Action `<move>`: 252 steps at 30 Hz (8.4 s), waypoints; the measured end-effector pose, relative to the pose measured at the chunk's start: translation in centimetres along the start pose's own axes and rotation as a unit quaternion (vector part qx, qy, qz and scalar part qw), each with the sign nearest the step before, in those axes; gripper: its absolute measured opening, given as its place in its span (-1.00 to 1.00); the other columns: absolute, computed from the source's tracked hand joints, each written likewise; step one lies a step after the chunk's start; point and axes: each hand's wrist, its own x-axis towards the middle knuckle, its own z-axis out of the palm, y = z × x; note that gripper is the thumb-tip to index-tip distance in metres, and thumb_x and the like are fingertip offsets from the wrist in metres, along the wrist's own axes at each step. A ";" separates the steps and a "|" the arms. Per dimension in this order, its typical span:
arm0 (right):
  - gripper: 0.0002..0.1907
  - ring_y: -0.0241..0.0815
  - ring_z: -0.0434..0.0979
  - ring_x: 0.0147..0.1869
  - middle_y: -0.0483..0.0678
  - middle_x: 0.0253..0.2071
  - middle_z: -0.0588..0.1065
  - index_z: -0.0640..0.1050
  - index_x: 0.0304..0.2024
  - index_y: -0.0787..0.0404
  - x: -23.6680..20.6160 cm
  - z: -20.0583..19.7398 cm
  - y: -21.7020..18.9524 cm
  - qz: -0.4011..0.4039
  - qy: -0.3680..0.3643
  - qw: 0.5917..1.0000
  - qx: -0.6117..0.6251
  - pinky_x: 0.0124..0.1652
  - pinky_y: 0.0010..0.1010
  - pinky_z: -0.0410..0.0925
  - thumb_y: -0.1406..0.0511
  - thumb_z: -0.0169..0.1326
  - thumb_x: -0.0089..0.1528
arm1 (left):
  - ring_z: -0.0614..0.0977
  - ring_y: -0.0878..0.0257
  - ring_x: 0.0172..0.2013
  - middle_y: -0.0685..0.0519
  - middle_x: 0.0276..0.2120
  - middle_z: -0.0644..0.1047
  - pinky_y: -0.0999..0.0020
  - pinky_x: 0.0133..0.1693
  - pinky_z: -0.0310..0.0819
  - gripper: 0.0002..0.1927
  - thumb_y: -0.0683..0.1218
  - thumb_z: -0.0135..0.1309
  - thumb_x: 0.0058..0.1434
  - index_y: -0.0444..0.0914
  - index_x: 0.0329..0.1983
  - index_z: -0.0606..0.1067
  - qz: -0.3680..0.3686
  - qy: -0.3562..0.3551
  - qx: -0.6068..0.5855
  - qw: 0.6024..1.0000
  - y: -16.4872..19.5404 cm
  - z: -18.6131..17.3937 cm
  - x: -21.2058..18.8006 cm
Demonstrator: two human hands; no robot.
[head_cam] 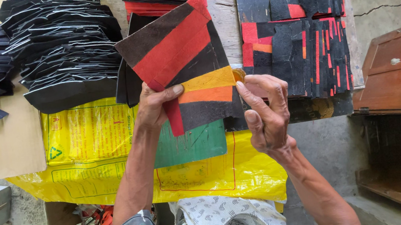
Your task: The person repeatedly picks up black and red patterned shoe parts, rubs the edges with a small stone, and stacks them on the table. The person also handles plain black pieces in the same way.
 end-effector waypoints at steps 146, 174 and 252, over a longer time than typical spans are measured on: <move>-0.02 -0.10 0.59 0.08 0.20 0.15 0.50 -0.51 0.56 0.04 -8.9 -8.8 10.3 0.340 0.206 0.911 0.110 0.23 -0.29 0.41 0.37 -0.03 0.51 | 0.73 0.05 -0.04 -0.20 0.03 0.62 0.18 0.05 0.73 -0.32 -0.35 0.26 0.06 -0.41 0.28 0.33 0.069 -0.069 0.277 0.956 -23.6 8.7 36.1; -0.74 0.14 0.27 0.39 0.08 0.26 0.40 0.67 -0.13 0.11 -1.3 2.2 9.0 0.000 -0.194 0.973 -0.121 0.23 0.00 0.15 0.44 0.19 0.13 | 0.60 -0.03 -0.11 -0.12 -0.14 0.61 0.13 -0.03 0.50 -0.80 -0.35 0.18 0.26 -0.37 -0.05 0.57 0.315 0.161 0.749 0.560 8.4 -2.9 -4.7; -0.44 -0.36 0.33 0.16 -0.11 0.17 0.35 0.21 0.55 0.24 -3.2 5.5 1.8 0.293 0.161 0.819 0.467 0.25 -0.54 0.25 0.33 -0.03 0.53 | 0.53 0.21 0.14 -0.01 0.09 0.49 0.31 0.25 0.45 -0.44 -0.30 0.34 0.08 -0.37 0.18 0.48 0.003 -0.058 0.004 0.998 -6.3 6.7 -3.1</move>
